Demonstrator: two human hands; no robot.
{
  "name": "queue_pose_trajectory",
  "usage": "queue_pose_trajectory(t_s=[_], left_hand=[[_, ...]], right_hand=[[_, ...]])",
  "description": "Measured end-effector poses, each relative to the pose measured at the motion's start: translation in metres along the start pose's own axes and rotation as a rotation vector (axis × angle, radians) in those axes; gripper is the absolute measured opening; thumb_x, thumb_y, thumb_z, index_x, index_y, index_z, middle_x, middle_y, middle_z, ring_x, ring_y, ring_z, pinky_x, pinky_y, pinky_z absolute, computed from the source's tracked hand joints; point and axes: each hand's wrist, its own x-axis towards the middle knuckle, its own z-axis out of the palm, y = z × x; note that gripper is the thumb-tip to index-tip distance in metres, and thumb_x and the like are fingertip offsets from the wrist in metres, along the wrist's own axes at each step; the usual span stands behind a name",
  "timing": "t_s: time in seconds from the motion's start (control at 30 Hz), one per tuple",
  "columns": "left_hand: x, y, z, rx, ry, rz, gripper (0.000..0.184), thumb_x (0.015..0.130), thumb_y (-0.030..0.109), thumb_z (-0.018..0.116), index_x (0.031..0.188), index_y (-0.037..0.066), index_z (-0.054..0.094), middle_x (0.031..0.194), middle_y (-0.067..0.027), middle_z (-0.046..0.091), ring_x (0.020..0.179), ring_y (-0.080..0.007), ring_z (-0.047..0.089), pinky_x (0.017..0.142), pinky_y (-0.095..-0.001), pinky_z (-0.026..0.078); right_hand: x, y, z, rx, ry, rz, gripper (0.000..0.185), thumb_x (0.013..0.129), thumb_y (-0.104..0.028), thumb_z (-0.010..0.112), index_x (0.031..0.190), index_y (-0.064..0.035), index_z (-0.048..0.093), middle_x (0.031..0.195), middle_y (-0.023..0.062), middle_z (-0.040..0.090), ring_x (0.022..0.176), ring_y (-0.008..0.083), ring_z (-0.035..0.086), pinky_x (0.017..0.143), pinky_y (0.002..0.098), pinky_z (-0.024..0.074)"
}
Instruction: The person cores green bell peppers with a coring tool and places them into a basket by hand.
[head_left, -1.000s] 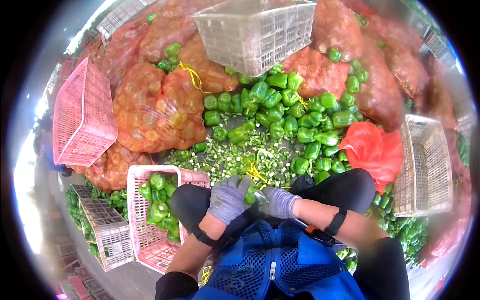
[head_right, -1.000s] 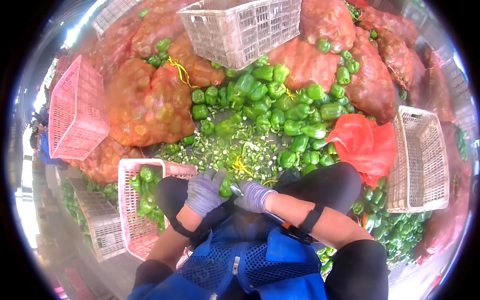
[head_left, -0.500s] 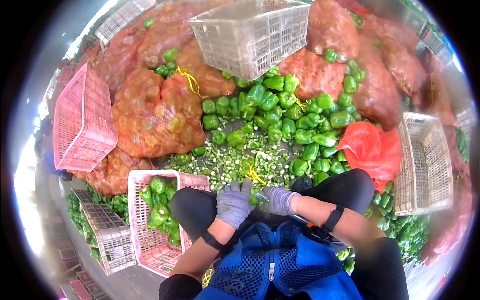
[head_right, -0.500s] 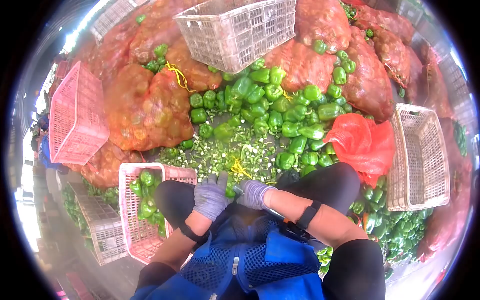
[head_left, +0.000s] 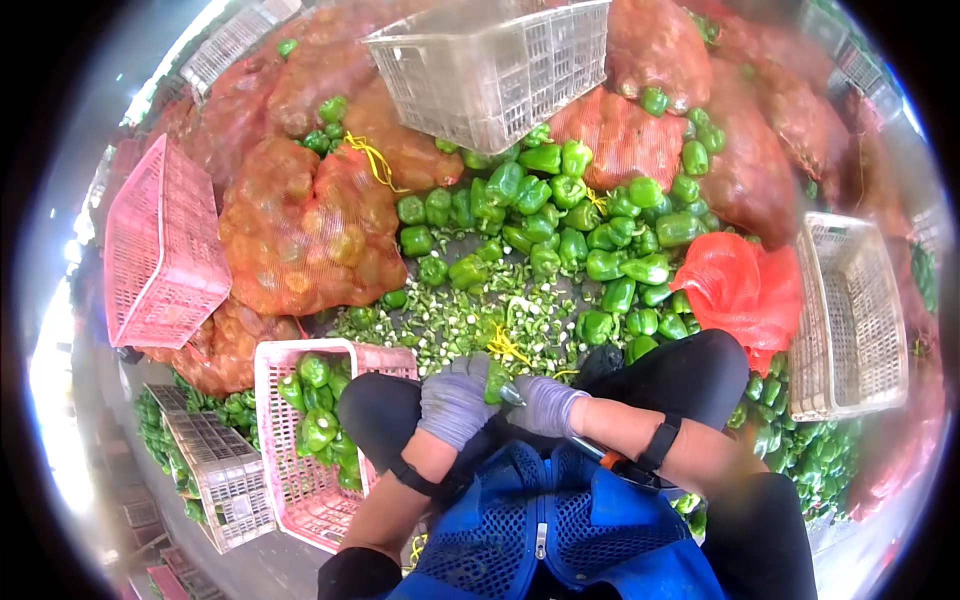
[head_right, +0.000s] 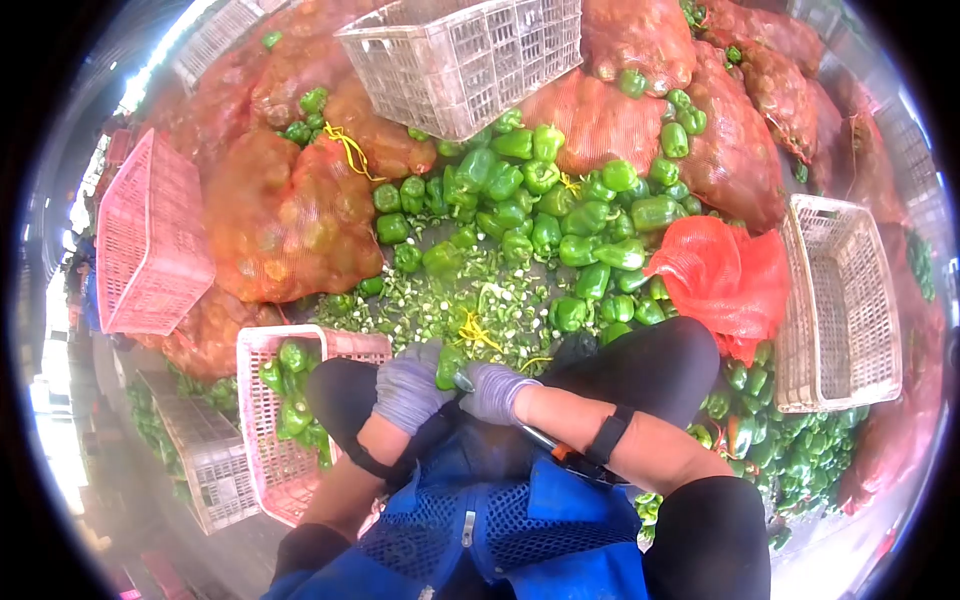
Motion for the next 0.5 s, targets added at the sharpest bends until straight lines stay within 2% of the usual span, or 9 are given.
queue_pose_trajectory(t_s=[0.07, 0.1, 0.2, 0.23, 0.33, 0.4, 0.43, 0.47, 0.5], left_hand=[[-0.002, 0.008, 0.0, 0.07, 0.062, -0.019, 0.075, 0.063, 0.041, 0.078, 0.125, 0.007, 0.05, 0.104, -0.0142, 0.06, 0.085, -0.0287, 0.063, 0.071, -0.0409, 0.051], [-0.002, 0.007, 0.005, 0.059, 0.11, -0.015, 0.076, 0.063, 0.042, 0.078, 0.124, 0.007, 0.05, 0.105, -0.0151, 0.059, 0.084, -0.0287, 0.063, 0.07, -0.0411, 0.051], [-0.005, 0.006, 0.008, 0.041, 0.296, 0.006, 0.078, 0.065, 0.043, 0.078, 0.127, 0.005, 0.049, 0.112, -0.0173, 0.058, 0.09, -0.0304, 0.063, 0.074, -0.0409, 0.052], [-0.005, 0.005, 0.001, -0.057, 0.23, 0.007, 0.078, 0.064, 0.042, 0.079, 0.126, 0.005, 0.05, 0.112, -0.0182, 0.059, 0.092, -0.0315, 0.063, 0.078, -0.0411, 0.052], [-0.005, -0.006, -0.019, -0.397, 0.033, 0.046, 0.08, 0.061, 0.039, 0.084, 0.126, 0.004, 0.051, 0.113, -0.0192, 0.061, 0.1, -0.0325, 0.063, 0.086, -0.0403, 0.051], [-0.005, -0.025, -0.022, -0.68, -0.096, 0.135, 0.085, 0.059, 0.037, 0.087, 0.128, 0.006, 0.049, 0.116, -0.0176, 0.06, 0.104, -0.0303, 0.062, 0.091, -0.038, 0.05], [-0.001, -0.028, -0.023, -0.69, -0.17, 0.159, 0.088, 0.057, 0.033, 0.089, 0.13, 0.006, 0.047, 0.117, -0.0153, 0.06, 0.109, -0.026, 0.06, 0.096, -0.0343, 0.047], [-0.001, -0.029, -0.017, -0.846, -0.181, 0.174, 0.087, 0.057, 0.034, 0.089, 0.129, 0.006, 0.049, 0.118, -0.0159, 0.06, 0.109, -0.028, 0.06, 0.096, -0.0355, 0.048], [0.0, -0.032, -0.006, -1.001, -0.193, 0.19, 0.085, 0.057, 0.035, 0.088, 0.127, 0.007, 0.05, 0.119, -0.0164, 0.06, 0.109, -0.03, 0.06, 0.096, -0.0366, 0.048]], right_hand=[[0.009, 0.01, 0.003, 0.018, -0.029, -0.001, 0.037, 0.079, -0.024, 0.062, 0.104, 0.0035, 0.062, 0.093, 0.0261, 0.065, 0.091, 0.0401, 0.064, 0.082, 0.0416, 0.0502], [0.005, 0.005, -0.004, -0.011, -0.014, -0.034, 0.037, 0.081, -0.023, 0.062, 0.105, 0.0044, 0.06, 0.084, 0.0239, 0.066, 0.076, 0.0355, 0.067, 0.07, 0.0402, 0.0535], [-0.005, -0.005, -0.021, 0.388, -0.149, 0.122, 0.037, 0.083, -0.023, 0.063, 0.107, 0.0044, 0.059, 0.073, 0.0198, 0.065, 0.058, 0.0274, 0.065, 0.052, 0.0367, 0.0523], [-0.005, -0.003, -0.022, 0.377, -0.141, 0.116, 0.035, 0.084, -0.022, 0.063, 0.107, 0.0039, 0.058, 0.065, 0.0166, 0.062, 0.047, 0.0211, 0.061, 0.042, 0.0327, 0.0479], [-0.004, 0.012, -0.016, 0.205, -0.117, -0.014, 0.033, 0.084, -0.021, 0.063, 0.106, 0.003, 0.059, 0.066, 0.0163, 0.063, 0.047, 0.0214, 0.061, 0.042, 0.0334, 0.0483], [-0.012, 0.01, -0.014, 0.074, -0.09, -0.085, 0.035, 0.082, -0.023, 0.063, 0.106, 0.0021, 0.061, 0.078, 0.0203, 0.066, 0.065, 0.0287, 0.066, 0.058, 0.038, 0.0528], [-0.016, 0.007, -0.013, 0.034, -0.072, -0.132, 0.035, 0.081, -0.023, 0.063, 0.106, 0.0017, 0.061, 0.082, 0.0212, 0.066, 0.071, 0.0311, 0.067, 0.064, 0.0392, 0.0531], [-0.02, 0.002, -0.014, -0.007, -0.054, -0.178, 0.036, 0.081, -0.024, 0.063, 0.106, 0.0013, 0.061, 0.086, 0.0222, 0.067, 0.078, 0.0335, 0.068, 0.069, 0.0404, 0.0535], [-0.026, -0.008, -0.021, -0.039, -0.082, -0.105, 0.038, 0.079, -0.025, 0.063, 0.106, 0.001, 0.061, 0.093, 0.0238, 0.066, 0.091, 0.0383, 0.064, 0.08, 0.042, 0.051]])
